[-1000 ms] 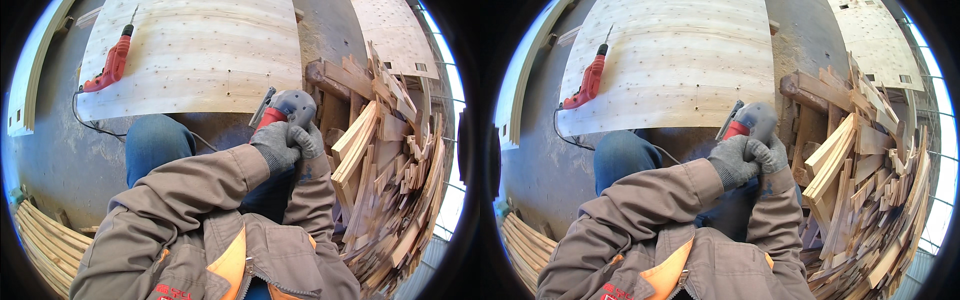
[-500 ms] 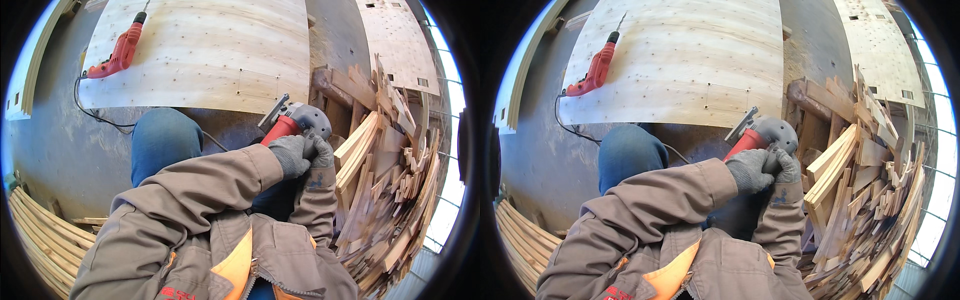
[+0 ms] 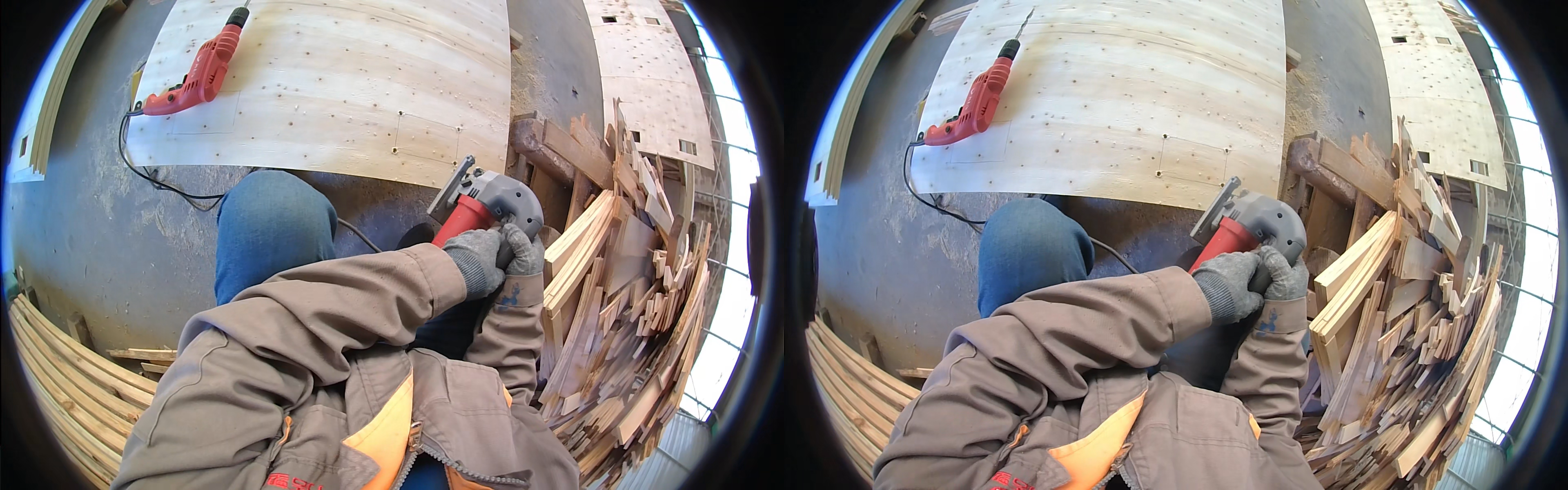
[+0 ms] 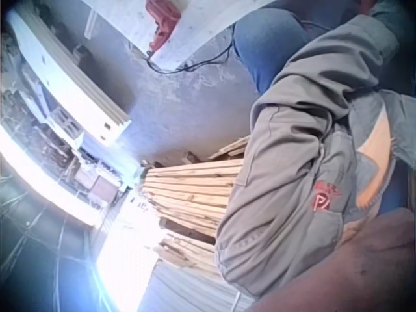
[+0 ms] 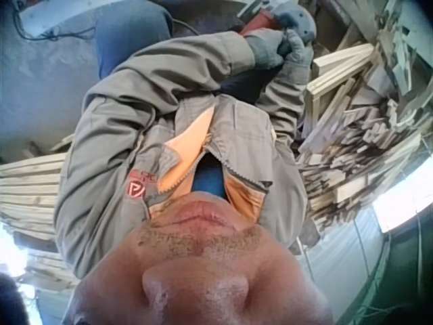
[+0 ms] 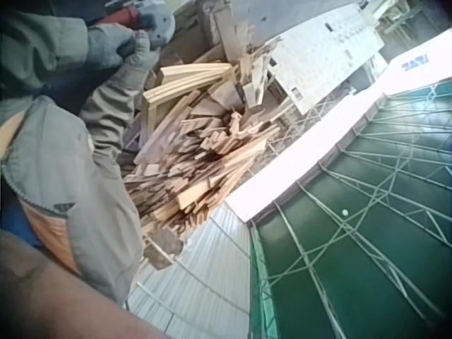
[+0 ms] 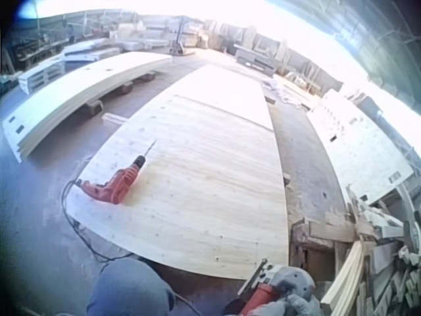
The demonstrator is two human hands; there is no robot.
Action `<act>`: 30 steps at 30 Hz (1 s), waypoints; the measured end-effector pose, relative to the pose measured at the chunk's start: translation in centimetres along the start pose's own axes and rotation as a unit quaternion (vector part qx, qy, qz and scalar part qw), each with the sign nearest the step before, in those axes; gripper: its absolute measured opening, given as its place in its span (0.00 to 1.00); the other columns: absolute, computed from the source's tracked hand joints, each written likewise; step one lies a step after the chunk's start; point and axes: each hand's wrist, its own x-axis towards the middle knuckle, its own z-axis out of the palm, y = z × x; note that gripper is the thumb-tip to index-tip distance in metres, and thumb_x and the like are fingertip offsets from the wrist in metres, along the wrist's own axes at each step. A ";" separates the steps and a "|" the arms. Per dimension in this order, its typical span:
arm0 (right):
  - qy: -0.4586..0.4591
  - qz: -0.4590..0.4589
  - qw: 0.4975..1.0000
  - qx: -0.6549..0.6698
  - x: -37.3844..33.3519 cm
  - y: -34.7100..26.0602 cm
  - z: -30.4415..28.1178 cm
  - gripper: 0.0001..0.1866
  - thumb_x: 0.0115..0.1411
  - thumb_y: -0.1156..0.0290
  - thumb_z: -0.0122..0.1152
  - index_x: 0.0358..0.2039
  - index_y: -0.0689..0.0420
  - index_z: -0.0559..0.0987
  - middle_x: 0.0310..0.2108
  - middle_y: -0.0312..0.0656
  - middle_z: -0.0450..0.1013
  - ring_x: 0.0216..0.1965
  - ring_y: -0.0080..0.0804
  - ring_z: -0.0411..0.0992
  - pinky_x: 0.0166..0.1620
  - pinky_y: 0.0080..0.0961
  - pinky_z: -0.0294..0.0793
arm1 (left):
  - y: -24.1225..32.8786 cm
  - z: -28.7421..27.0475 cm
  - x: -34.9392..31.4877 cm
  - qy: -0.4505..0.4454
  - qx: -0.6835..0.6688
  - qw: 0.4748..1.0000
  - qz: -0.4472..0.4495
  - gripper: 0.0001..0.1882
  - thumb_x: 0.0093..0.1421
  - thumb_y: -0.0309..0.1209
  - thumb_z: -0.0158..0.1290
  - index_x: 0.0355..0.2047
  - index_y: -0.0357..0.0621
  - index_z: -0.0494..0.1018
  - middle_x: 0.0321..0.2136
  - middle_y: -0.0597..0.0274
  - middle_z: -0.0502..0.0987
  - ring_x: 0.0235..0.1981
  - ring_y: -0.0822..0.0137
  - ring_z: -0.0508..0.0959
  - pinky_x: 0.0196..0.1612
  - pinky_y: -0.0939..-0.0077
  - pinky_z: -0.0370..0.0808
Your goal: The person drills multiple holes into a large sheet of plywood using a red corded drill, then switches to a red orbital sander to smooth the surface. The person remains seated on the floor throughout the task.
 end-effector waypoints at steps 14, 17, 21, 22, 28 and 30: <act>-0.003 -0.015 1.000 0.013 1.4 -0.1 0.3 0.20 0.57 0.71 0.70 0.48 0.66 0.78 0.38 0.47 0.80 0.36 0.36 0.80 0.43 0.32 0.81 | 0.0 -0.4 0.4 0.041 -0.026 0.999 0.012 0.25 0.50 0.36 0.64 0.48 0.42 0.75 0.43 0.42 0.81 0.48 0.43 0.80 0.53 0.53 0.76; 0.004 -0.012 1.000 0.026 1.4 -0.3 0.6 0.18 0.57 0.73 0.69 0.46 0.67 0.78 0.36 0.47 0.80 0.35 0.35 0.80 0.42 0.30 0.81 | -0.2 -0.3 0.8 0.036 -0.037 0.999 0.018 0.25 0.50 0.37 0.64 0.48 0.42 0.75 0.42 0.42 0.81 0.48 0.43 0.80 0.53 0.54 0.76; 0.010 -0.005 1.000 0.028 1.5 -0.2 0.6 0.18 0.58 0.73 0.69 0.46 0.67 0.78 0.36 0.46 0.80 0.34 0.34 0.80 0.41 0.30 0.82 | 0.0 -0.5 0.7 0.034 -0.036 0.999 0.013 0.25 0.50 0.37 0.64 0.47 0.41 0.75 0.42 0.42 0.81 0.48 0.43 0.80 0.53 0.54 0.76; 0.010 -0.005 1.000 0.025 1.5 -0.3 0.7 0.17 0.58 0.74 0.68 0.46 0.67 0.78 0.36 0.46 0.80 0.34 0.34 0.80 0.41 0.29 0.82 | -0.2 -0.4 0.7 0.033 -0.032 0.999 0.011 0.25 0.50 0.37 0.64 0.47 0.41 0.75 0.42 0.42 0.81 0.48 0.43 0.80 0.53 0.54 0.76; 0.012 0.006 1.000 0.026 1.4 -0.1 0.6 0.17 0.59 0.74 0.67 0.48 0.67 0.78 0.36 0.45 0.80 0.34 0.33 0.79 0.41 0.28 0.81 | -0.4 -0.4 0.8 0.024 -0.013 1.000 0.013 0.25 0.50 0.38 0.64 0.46 0.40 0.75 0.42 0.42 0.81 0.48 0.43 0.80 0.53 0.54 0.76; 0.013 0.004 0.999 0.040 1.3 -0.1 0.3 0.18 0.59 0.73 0.68 0.48 0.66 0.78 0.37 0.45 0.80 0.35 0.33 0.79 0.41 0.29 0.81 | -0.3 -0.4 0.9 0.016 -0.014 1.000 0.020 0.24 0.50 0.38 0.64 0.46 0.40 0.76 0.42 0.42 0.81 0.48 0.43 0.80 0.53 0.54 0.76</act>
